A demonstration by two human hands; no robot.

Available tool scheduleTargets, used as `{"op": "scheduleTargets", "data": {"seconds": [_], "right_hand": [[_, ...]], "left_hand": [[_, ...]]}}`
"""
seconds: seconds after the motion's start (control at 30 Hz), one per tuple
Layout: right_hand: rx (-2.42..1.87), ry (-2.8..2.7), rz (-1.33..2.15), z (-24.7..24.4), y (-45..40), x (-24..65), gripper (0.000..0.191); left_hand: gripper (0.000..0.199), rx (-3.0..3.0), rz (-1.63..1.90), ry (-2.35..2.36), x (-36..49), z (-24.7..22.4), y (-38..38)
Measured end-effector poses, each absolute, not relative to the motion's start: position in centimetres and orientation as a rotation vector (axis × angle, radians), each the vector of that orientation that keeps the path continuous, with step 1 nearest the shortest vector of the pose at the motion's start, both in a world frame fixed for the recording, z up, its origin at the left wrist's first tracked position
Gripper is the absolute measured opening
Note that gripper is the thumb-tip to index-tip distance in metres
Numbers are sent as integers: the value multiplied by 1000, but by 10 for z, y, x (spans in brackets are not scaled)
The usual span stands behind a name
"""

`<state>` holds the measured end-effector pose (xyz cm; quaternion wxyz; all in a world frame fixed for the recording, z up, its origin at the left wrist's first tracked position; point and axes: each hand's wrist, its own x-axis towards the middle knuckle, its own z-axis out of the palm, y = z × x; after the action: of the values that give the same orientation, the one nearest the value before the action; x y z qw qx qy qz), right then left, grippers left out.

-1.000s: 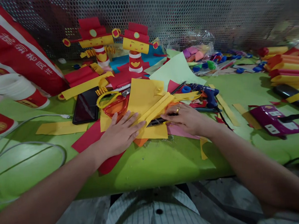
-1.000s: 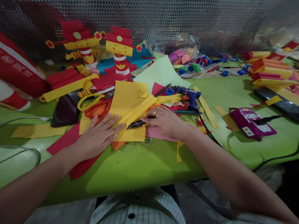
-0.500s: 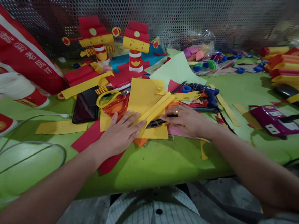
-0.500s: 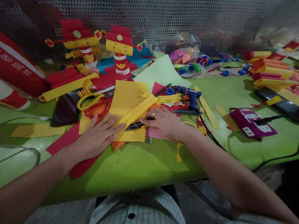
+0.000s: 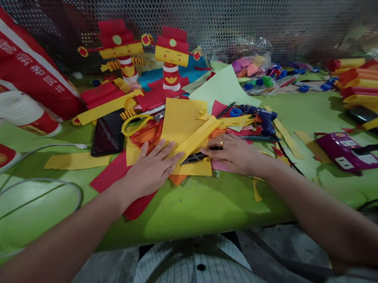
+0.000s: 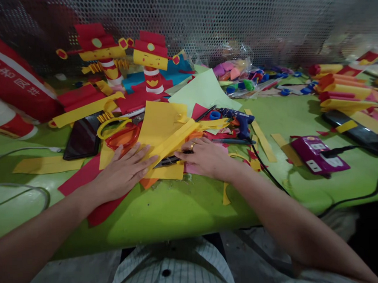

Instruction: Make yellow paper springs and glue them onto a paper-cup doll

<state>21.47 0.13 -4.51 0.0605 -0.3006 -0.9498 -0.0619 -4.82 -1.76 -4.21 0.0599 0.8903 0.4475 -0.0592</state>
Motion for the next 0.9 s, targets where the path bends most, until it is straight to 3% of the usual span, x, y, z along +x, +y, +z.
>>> {"op": "scheduleTargets", "data": {"seconds": [0.67,0.9], "right_hand": [[-860,-2869,-195,-49,2,215,36],[-881,-2869,-168,-50,2,215,37]], "left_hand": [[45,2653,-174,1340,-48,-42,-17],[41,2674,-175,1121,-68,-26,-12]]}}
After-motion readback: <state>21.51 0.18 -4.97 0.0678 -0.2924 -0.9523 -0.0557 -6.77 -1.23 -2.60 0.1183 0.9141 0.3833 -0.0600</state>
